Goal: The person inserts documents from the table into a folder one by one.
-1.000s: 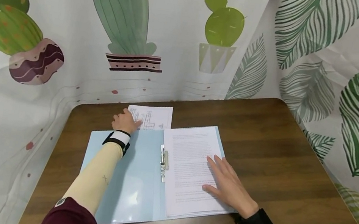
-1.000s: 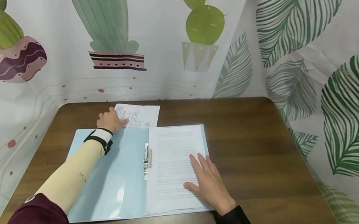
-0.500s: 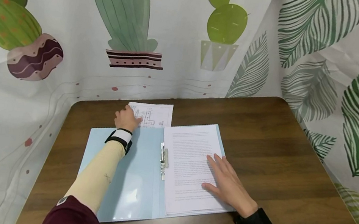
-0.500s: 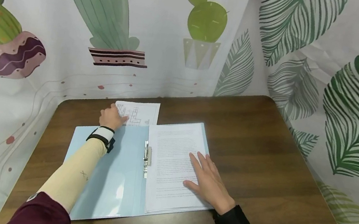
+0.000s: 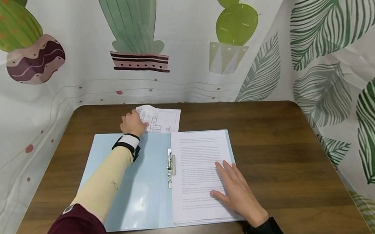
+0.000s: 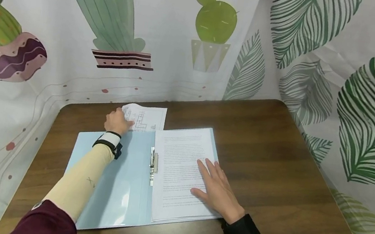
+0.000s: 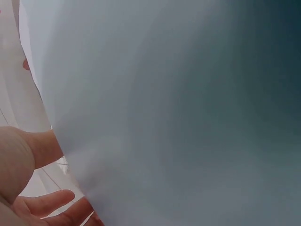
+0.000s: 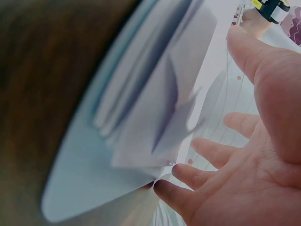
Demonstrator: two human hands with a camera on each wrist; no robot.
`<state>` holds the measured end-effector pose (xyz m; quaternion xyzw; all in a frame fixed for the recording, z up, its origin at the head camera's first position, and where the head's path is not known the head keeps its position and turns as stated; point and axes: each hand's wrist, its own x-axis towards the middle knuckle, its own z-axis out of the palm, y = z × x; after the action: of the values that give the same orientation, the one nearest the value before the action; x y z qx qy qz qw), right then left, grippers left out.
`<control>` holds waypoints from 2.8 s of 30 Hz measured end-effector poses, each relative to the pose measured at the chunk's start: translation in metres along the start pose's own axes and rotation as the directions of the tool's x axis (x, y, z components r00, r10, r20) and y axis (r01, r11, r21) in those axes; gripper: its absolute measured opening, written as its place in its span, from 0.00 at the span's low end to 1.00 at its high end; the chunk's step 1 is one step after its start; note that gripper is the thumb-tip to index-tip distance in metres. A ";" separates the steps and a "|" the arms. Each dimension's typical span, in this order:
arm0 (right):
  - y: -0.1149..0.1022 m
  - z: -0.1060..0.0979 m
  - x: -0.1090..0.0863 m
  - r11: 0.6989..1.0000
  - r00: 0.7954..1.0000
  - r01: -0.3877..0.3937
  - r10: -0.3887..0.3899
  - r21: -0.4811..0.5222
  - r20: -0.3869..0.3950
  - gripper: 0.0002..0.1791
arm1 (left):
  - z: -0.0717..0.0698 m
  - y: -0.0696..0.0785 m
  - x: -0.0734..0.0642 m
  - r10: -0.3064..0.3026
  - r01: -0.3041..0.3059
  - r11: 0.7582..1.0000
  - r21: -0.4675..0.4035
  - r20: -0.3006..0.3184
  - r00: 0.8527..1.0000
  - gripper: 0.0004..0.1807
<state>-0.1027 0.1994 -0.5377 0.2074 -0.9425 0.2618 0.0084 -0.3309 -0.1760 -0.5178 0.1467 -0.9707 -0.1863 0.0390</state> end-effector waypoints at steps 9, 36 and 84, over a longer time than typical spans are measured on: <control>-0.001 0.001 0.001 1.000 1.000 0.006 -0.006 0.004 -0.007 0.50 | -0.006 -0.001 0.001 -0.042 0.042 0.994 -0.101 0.009 0.999 0.38; 0.000 -0.001 -0.002 0.999 1.000 -0.023 0.023 0.032 0.015 0.50 | -0.022 -0.013 -0.001 -0.022 0.050 0.960 -0.275 0.103 0.994 0.25; -0.002 0.001 -0.002 0.998 0.998 -0.060 0.060 0.012 0.034 0.49 | -0.071 -0.001 -0.030 0.157 -0.479 0.703 -0.525 -0.542 0.825 0.05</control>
<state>-0.0997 0.1983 -0.5383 0.1836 -0.9466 0.2647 -0.0167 -0.2929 -0.1922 -0.4531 -0.0116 -0.8194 -0.4562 0.3468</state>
